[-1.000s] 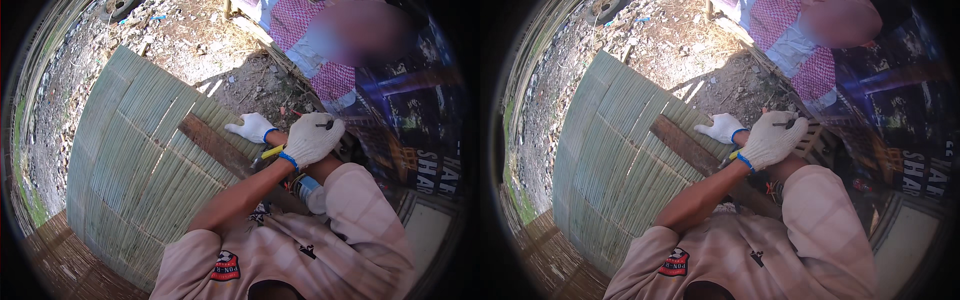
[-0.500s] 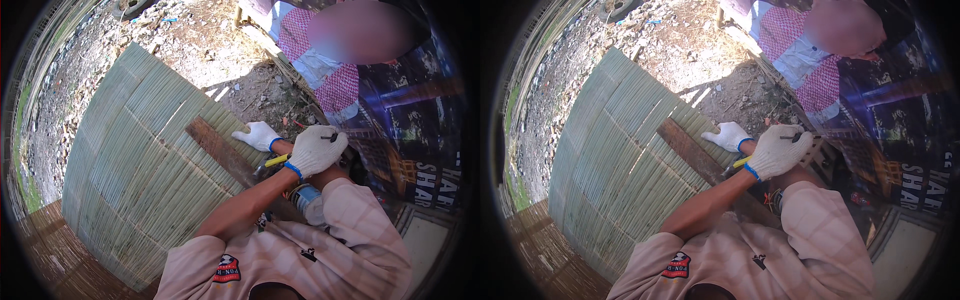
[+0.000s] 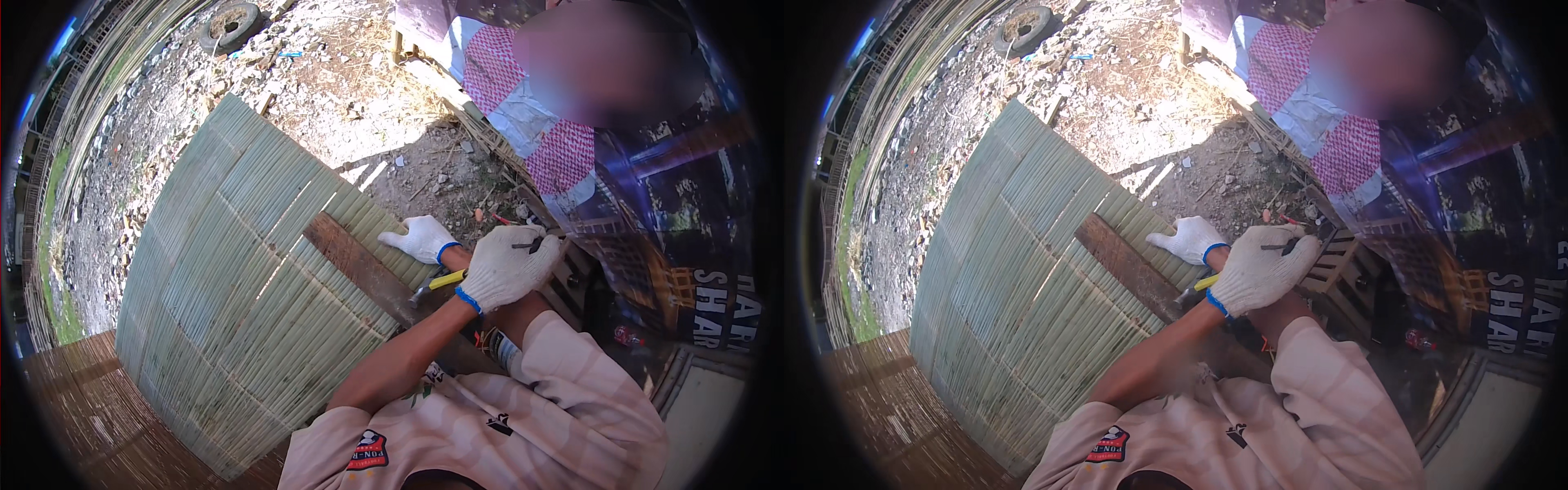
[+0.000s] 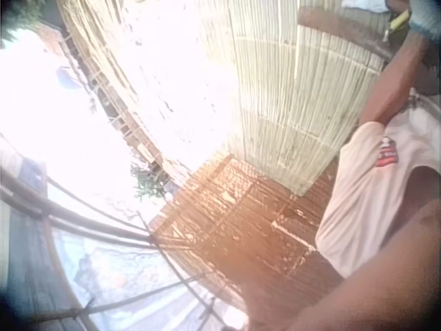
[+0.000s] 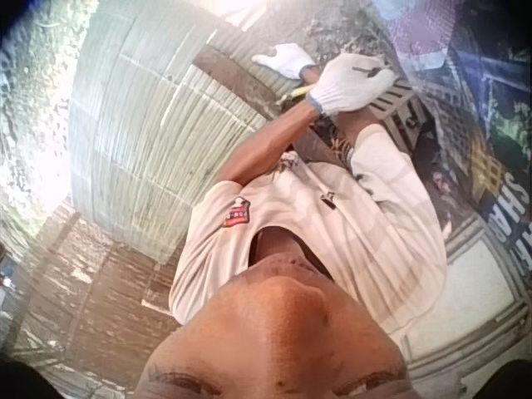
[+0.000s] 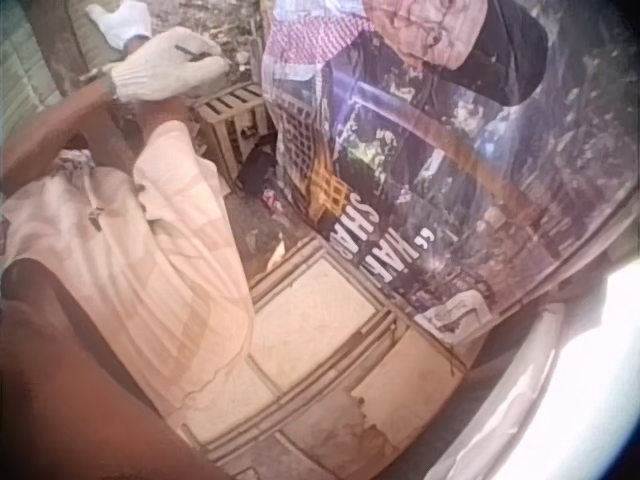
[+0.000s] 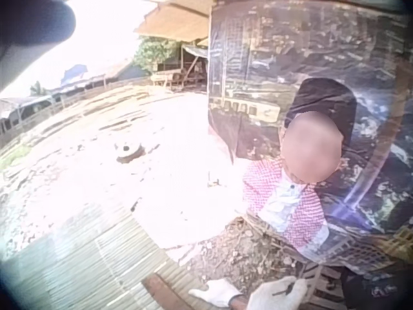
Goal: Assembling a wooden lattice structure by hammering nails and fitting wooden components.
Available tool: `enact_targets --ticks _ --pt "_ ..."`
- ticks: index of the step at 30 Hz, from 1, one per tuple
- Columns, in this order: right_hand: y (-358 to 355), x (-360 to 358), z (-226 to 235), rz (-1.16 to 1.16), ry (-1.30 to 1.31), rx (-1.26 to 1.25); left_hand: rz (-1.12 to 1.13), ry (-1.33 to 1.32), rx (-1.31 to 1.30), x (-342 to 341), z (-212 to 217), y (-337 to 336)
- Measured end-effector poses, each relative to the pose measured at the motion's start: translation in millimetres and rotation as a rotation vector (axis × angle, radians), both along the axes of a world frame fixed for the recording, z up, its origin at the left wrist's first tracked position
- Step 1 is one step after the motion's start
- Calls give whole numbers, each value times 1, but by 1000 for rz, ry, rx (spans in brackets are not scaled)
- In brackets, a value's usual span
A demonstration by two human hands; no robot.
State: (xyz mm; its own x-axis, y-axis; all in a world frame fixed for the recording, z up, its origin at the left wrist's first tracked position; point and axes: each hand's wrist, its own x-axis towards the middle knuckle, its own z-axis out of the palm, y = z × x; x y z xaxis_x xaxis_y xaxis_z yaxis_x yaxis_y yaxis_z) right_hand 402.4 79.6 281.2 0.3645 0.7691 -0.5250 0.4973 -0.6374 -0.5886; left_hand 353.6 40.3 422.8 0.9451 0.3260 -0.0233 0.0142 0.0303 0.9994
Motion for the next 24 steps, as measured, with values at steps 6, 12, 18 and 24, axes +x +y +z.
enact_targets --ticks 6,12,18,24 --pt "-23 -12 -14 -120 140 44 7 72 -45 2 4 27" --pt "-200 -32 -50 -706 833 126 -35 196 -138 2 14 39" --pt "-219 -97 48 -124 448 -199 1 314 77 30 -19 63" --pt "-221 -105 42 5 242 -34 -73 500 -3 56 -9 44"
